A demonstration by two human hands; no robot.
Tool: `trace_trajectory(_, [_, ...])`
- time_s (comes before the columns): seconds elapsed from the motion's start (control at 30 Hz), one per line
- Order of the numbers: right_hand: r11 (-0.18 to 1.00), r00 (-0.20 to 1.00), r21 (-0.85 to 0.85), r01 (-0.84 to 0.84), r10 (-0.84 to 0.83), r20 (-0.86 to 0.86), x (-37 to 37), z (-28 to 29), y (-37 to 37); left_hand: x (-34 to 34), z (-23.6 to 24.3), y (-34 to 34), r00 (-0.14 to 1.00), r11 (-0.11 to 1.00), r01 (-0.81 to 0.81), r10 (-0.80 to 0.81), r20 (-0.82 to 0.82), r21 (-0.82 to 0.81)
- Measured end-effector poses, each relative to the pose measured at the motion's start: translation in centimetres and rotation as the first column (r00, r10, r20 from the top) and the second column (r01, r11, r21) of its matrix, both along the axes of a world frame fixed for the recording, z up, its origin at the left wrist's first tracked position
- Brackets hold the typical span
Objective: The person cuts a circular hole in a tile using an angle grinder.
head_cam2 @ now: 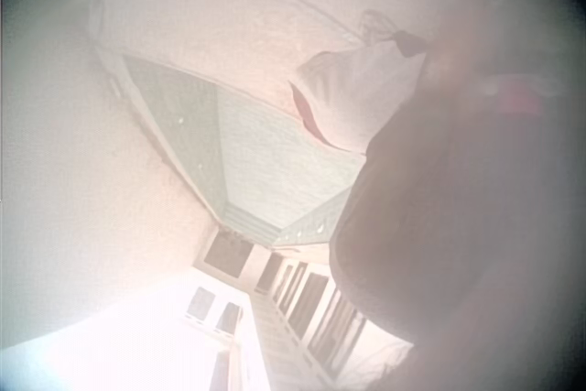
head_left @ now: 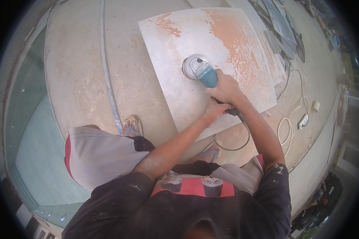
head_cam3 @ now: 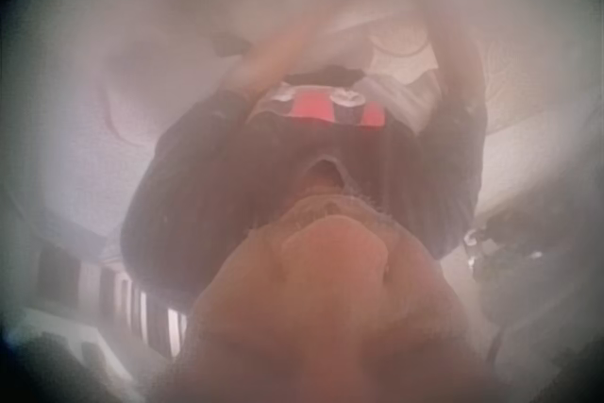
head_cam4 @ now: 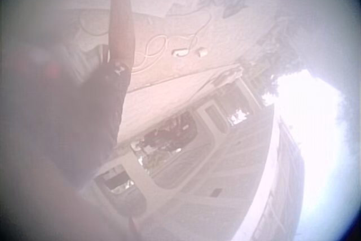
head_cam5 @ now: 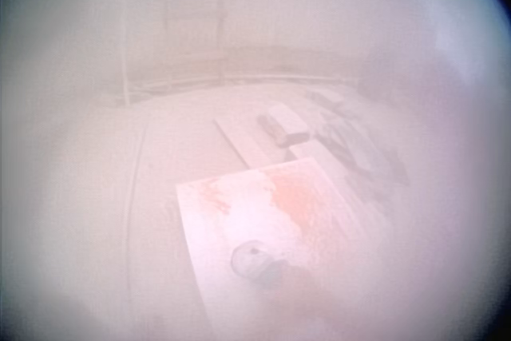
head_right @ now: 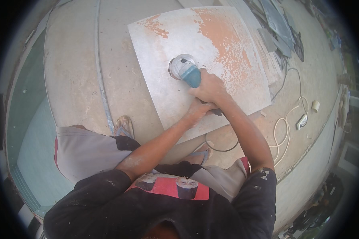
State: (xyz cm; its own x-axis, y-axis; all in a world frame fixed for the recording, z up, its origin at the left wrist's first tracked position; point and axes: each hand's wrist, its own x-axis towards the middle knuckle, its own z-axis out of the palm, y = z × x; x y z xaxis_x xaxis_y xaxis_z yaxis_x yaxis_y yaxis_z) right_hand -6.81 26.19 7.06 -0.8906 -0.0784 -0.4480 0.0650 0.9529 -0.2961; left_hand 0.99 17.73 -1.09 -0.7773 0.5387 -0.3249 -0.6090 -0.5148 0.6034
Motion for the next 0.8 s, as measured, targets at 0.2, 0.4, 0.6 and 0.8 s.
trace_trajectory(0.2, [1.0, 1.0, -0.003, 0.003, -0.003, 0.013, -0.1, 0.4, -0.3, 0.1, 0.2, 0.0, 0.999, 1.0, -0.021, 0.021, -0.024, 0.002])
trace_trajectory(0.4, [1.0, 0.999, 0.01, -0.022, 0.021, 0.037, -0.4, -0.1, -0.3, 0.1, 0.5, -0.3, 0.999, 0.999, -0.029, 0.03, 0.012, -0.043])
trace_trajectory(0.6, [1.0, 0.999, 0.006, -0.016, 0.016, 0.047, -0.4, -0.2, -0.6, 0.1, -0.3, -0.5, 1.0, 1.0, -0.012, 0.012, -0.006, -0.01])
trace_trajectory(0.8, [1.0, 0.997, 0.027, -0.003, 0.001, 0.08, -0.5, 0.2, -0.9, 0.0, -0.5, -0.4, 1.0, 0.998, 0.017, -0.017, 0.009, -0.056])
